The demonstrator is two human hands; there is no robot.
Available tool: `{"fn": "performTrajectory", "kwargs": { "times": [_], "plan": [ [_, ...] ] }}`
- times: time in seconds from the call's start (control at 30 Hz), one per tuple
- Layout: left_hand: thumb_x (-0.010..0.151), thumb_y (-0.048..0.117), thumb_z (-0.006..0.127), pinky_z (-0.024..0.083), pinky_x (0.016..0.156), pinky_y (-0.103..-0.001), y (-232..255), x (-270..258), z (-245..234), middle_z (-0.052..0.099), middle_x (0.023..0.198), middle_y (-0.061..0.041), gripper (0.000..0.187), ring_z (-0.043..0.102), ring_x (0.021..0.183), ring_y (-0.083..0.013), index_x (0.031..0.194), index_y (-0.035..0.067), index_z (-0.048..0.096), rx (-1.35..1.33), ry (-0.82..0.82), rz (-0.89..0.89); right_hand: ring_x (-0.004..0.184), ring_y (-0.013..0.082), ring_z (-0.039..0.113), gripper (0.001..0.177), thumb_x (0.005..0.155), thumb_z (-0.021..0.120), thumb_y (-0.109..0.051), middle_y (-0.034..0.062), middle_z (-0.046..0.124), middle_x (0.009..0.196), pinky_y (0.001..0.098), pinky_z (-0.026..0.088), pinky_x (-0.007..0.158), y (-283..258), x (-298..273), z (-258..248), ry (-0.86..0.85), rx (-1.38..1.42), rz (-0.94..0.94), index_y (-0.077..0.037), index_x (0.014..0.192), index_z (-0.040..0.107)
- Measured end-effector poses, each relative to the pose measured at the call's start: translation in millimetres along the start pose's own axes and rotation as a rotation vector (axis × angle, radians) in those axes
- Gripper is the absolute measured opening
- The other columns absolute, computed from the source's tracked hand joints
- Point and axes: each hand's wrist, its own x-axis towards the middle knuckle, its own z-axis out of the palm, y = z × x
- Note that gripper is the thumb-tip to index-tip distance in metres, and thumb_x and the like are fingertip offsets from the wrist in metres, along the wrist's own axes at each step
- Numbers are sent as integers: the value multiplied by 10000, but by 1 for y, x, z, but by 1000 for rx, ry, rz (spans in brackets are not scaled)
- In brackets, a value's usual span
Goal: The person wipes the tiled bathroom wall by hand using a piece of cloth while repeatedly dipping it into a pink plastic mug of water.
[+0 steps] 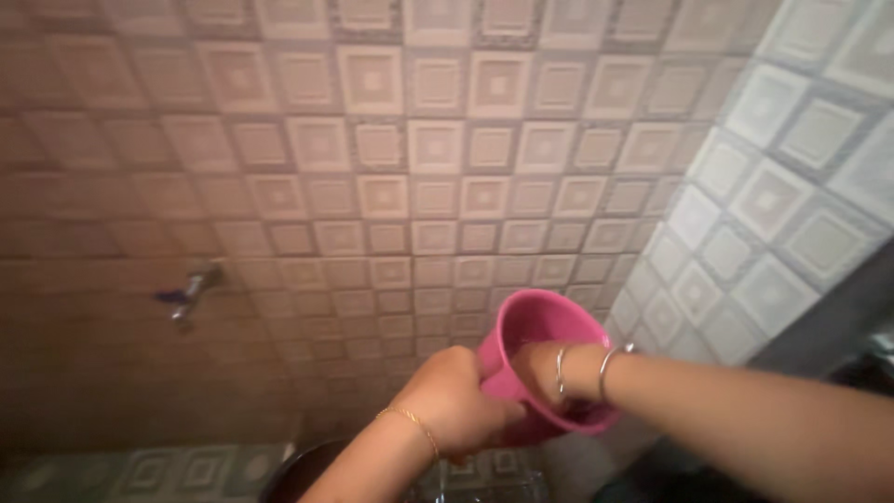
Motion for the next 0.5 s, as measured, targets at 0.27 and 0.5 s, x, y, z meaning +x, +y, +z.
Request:
{"fn": "performTrajectory", "kwargs": {
  "times": [0.27,0.5],
  "plan": [
    [786,262,807,517,449,-346,-34,35,-21,705,696,-90,364,627,501,-179,1038,0,795,-234,106,17,380,110,471,194,863,697,-167,-6,509,534,280,319,311,-24,-23,-101,81,912,46,-32,775,589],
    [832,222,777,417,388,-330,-53,12,-47,640,632,-62,286,508,433,-155,1028,14,785,-390,156,-63,977,304,705,383,1041,692,-349,175,736,1124,429,550,859,-83,2,-303,1221,-300,-281,-87,1319,658]
  ]
}}
